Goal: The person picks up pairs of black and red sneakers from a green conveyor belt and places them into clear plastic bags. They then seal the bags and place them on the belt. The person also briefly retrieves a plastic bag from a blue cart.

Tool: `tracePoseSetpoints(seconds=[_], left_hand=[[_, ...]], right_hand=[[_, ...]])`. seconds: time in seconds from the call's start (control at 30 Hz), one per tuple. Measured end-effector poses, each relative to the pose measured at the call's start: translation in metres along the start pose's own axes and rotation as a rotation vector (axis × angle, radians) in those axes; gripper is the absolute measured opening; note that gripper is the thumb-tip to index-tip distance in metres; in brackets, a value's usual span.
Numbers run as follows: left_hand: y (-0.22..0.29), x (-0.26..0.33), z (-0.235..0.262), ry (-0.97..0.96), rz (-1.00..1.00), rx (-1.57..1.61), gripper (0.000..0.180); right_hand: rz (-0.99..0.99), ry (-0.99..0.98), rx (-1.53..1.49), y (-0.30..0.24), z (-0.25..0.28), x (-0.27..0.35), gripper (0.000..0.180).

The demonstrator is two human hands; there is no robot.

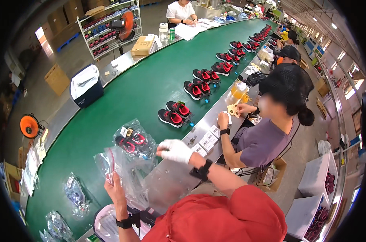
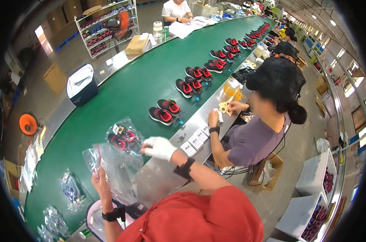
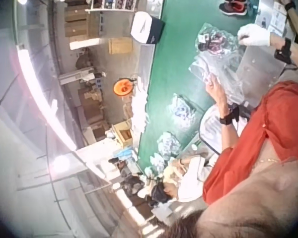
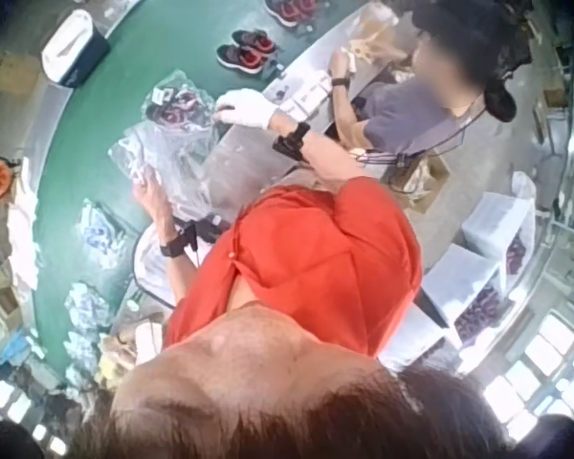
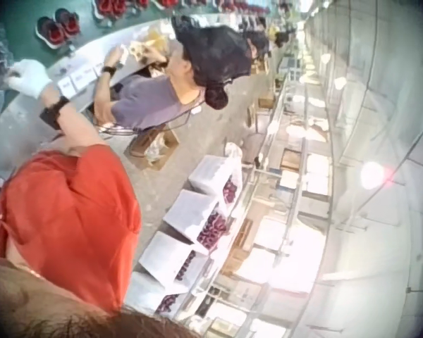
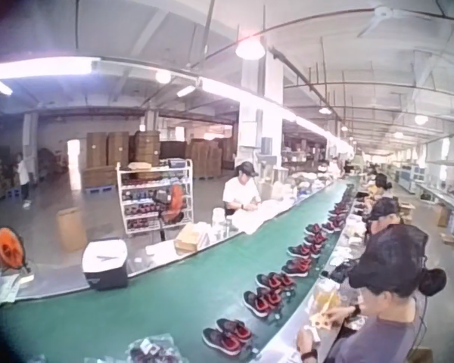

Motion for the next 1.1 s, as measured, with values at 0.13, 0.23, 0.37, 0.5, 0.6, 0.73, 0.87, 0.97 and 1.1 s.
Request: tracePoseSetpoints(seconds=[0.13, 0.23, 0.37, 0.5, 0.6, 0.73, 0.87, 0.97, 1.1], left_hand=[[0.010, -0.006, -0.017, -0.016, 0.026, -0.031, 0.017], [0.015, -0.010, -0.023, 0.010, 0.068, -0.104, 0.019], [0.021, -0.018, -0.029, 0.024, 0.120, -0.210, 0.021], [0.029, -0.024, -0.033, 0.060, 0.173, -0.277, 0.021], [0.033, -0.035, -0.043, 0.056, 0.116, -0.288, 0.019], [0.025, -0.048, -0.058, 0.083, 0.060, -0.162, 0.020], [0.037, -0.049, -0.061, 0.121, 0.083, -0.019, 0.023], [0.038, -0.044, -0.052, 0.100, 0.063, 0.037, 0.024], [0.035, -0.039, -0.040, 0.103, 0.017, 0.135, 0.021]], right_hand=[[-0.092, 0.060, 0.512, 0.074, 0.068, -0.044, 0.042], [-0.084, 0.097, 0.774, 0.139, 0.099, -0.074, 0.051], [-0.176, -0.016, 0.946, 0.203, 0.094, -0.094, 0.053], [-0.133, 0.076, 0.976, 0.205, 0.080, -0.112, 0.037], [-0.072, 0.133, 0.881, 0.188, 0.087, -0.108, 0.035], [-0.308, 0.228, 0.274, 0.134, 0.099, -0.098, 0.037], [-0.072, 0.180, -0.967, 0.071, 0.085, -0.056, 0.051], [-0.047, 0.110, -1.241, -0.030, 0.052, -0.011, 0.046], [0.022, -0.145, -0.248, -0.018, 0.002, 0.002, 0.027]])
Point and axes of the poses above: each hand's wrist, its own x-axis away from the middle knuckle, its own z-axis out of the back of the hand, y = z × x, the point moved 5 cm from there along -x, towards the middle knuckle, and after that the axes turned 12 degrees about -x, right-handed, at the moved point
